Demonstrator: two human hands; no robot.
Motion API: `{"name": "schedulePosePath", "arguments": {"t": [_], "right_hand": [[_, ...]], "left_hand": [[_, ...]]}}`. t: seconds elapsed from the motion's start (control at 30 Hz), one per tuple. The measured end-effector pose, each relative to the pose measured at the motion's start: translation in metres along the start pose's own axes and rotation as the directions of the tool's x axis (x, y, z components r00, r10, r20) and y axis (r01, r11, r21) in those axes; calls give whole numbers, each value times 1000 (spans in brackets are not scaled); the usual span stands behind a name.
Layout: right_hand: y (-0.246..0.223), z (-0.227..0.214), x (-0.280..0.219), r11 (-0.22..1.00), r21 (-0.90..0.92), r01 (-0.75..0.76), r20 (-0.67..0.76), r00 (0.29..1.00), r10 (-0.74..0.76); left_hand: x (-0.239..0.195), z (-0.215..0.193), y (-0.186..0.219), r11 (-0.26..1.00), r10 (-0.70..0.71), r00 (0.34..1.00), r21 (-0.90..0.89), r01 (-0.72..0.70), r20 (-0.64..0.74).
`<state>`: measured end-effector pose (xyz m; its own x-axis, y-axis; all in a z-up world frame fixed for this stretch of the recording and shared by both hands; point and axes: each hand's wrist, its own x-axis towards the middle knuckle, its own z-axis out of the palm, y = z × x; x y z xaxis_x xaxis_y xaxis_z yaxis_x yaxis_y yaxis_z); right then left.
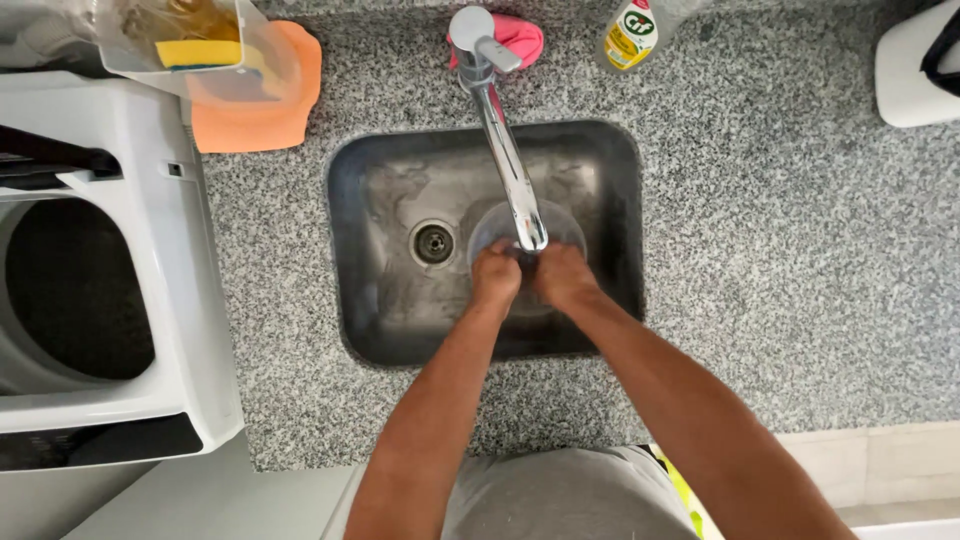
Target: Washing and rinsing a blue cloth and a plastic container in a sink
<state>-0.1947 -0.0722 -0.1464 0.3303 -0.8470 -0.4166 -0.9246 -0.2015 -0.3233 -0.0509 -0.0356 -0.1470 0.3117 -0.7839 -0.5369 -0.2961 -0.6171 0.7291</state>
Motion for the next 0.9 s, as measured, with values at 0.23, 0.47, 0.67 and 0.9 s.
{"name": "schedulePosePath", "arguments": {"t": [0.23,0.47,0.67,0.9], "right_hand": [[-61,-174,-84,545,787,-288,39,906,421],[-56,-215,-99,235,971,-53,-49,913,406],[-47,-223,-98,249,966,61,-154,915,372],[-50,-225,-98,307,951,22,-159,890,429]], "left_hand": [[-27,-25,11,746,90,992,-654,-127,-90],[-23,-25,2,867,136,989,-490,-86,66],[-57,-53,50,908,137,973,-416,-50,184],[-54,-55,41,719,108,958,-686,109,265]]}}
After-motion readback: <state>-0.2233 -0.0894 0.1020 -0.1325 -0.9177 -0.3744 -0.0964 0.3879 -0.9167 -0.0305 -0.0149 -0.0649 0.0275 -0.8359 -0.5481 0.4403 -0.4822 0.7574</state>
